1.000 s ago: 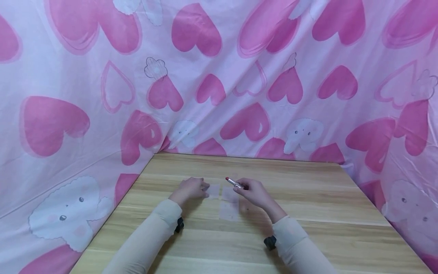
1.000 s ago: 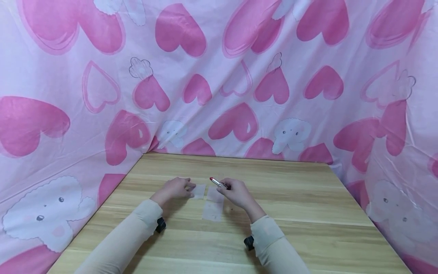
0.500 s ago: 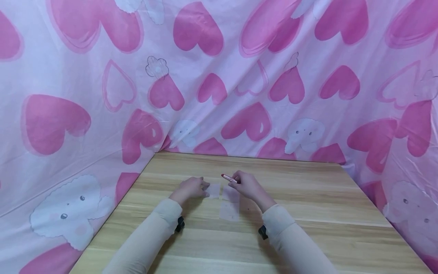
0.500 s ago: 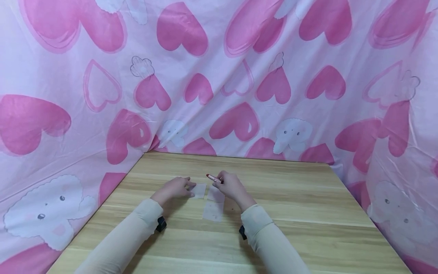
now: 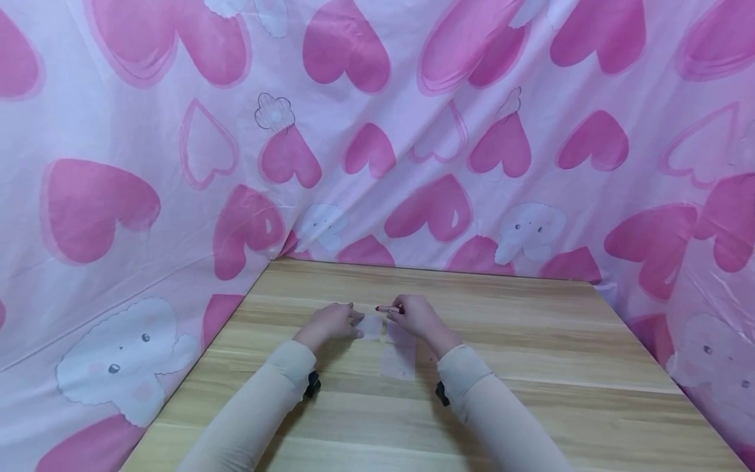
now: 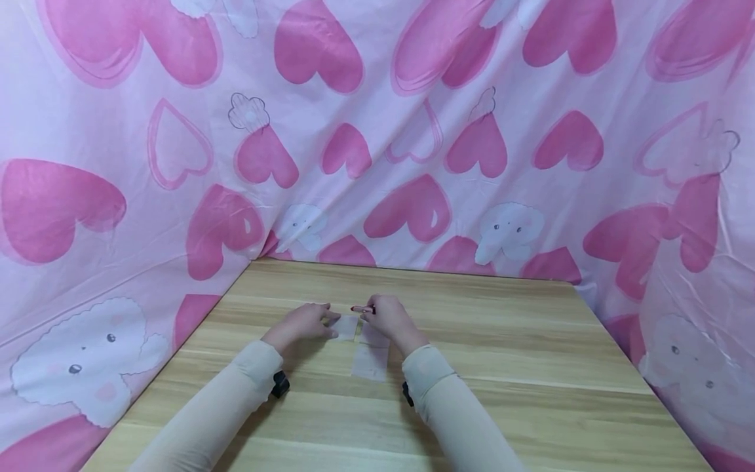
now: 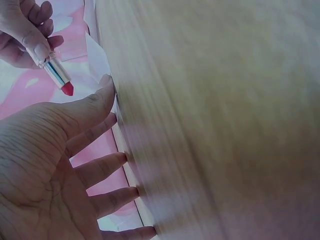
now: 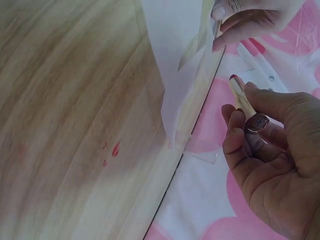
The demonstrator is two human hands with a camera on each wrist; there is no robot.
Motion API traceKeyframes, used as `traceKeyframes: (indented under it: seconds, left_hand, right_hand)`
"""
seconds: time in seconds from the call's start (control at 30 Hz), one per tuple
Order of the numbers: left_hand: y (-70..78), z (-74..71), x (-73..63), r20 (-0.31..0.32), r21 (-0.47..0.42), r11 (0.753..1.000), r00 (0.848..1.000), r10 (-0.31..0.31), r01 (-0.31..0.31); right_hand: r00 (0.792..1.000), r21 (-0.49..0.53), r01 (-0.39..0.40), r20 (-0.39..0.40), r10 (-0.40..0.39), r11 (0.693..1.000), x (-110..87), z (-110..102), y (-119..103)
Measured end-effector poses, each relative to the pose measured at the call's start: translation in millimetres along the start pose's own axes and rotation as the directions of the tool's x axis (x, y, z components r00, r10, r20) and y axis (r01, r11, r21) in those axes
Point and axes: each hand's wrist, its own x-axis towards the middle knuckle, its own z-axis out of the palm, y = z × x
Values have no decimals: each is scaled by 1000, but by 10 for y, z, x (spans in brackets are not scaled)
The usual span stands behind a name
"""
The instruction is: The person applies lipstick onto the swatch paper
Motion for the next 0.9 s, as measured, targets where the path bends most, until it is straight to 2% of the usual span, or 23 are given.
traceKeyframes:
  seconds: [0.27,0.6,0.9]
  left_hand:
    - [3,-7,0,1,-2,1000,1000,-1,1]
    - [-13,26,18,-2,0,1000,1000,-5,5]
    - [-8,38,11,2,-24,1000,1000,-13,13]
  right_hand:
    - [999,-25,48,2,-48,999,68,115,-36]
    - [1000,-26,-11,21,12,1000,65,177,-86]
    - [997,-36,-21,75,24,999,80,241,-89]
